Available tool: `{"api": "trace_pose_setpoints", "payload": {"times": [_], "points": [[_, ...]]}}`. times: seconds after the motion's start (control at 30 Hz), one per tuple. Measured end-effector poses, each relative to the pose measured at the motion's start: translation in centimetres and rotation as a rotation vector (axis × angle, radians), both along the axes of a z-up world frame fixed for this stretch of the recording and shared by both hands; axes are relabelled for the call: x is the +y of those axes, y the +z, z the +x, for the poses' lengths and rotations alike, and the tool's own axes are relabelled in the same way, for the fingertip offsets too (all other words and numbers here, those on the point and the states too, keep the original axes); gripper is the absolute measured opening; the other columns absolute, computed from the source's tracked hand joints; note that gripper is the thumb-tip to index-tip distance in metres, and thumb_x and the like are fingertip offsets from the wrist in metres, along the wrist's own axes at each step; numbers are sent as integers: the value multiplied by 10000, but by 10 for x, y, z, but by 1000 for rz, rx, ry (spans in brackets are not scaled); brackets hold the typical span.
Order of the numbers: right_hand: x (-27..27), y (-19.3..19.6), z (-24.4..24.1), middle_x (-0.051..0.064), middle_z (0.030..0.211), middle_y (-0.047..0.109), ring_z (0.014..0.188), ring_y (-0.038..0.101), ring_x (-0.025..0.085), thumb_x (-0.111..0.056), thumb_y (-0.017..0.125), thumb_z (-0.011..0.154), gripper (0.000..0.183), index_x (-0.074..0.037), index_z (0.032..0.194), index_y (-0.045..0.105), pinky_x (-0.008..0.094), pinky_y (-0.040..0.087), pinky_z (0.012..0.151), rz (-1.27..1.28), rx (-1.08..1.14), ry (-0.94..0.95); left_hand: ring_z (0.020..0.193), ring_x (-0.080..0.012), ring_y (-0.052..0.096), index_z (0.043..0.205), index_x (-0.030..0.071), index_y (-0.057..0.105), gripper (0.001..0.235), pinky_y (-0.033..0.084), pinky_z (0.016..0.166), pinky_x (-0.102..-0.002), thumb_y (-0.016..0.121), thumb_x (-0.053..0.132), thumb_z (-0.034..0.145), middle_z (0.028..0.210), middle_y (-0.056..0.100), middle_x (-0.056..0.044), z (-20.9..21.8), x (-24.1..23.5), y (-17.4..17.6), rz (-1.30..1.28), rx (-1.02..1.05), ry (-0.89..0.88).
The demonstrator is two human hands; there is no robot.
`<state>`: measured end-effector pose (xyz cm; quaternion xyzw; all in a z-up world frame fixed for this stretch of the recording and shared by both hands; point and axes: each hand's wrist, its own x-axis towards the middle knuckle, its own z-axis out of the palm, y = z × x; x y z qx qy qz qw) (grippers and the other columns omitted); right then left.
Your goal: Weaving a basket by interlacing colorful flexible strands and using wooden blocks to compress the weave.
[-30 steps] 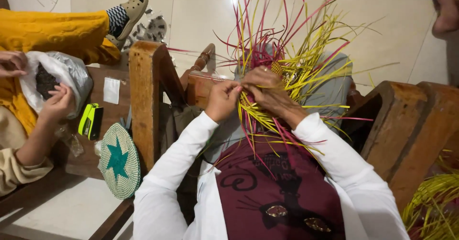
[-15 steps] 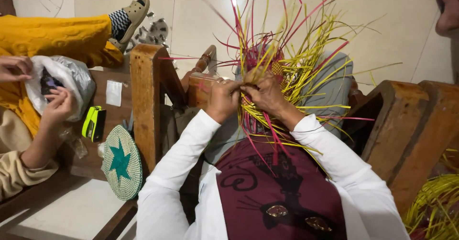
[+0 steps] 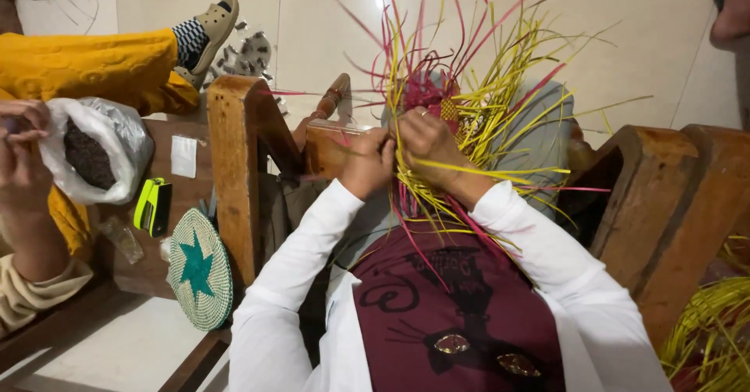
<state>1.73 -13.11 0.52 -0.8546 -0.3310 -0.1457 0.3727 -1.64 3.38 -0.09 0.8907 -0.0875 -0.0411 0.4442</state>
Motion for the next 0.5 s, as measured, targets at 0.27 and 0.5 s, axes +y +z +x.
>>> {"api": "trace_pose_setpoints", "payload": {"times": [0.27,0.5], "points": [[-8,0,-2,89,760,574,744,612,338,-24,690,766,90,-88,763,627,413,484,688,360,428,42,700,-170,657,829,99,718,107,525,633,-302,616,83,799,693,686,-79,5,7,1,-297,215,104],[-16,-39,-12,91,796,577,767,596,320,15,623,812,99,-83,797,619,388,501,692,220,205,73,619,-208,617,776,58,684,125,485,582,-345,606,127,844,627,641,-149,2,3,-17,-209,264,170]]}}
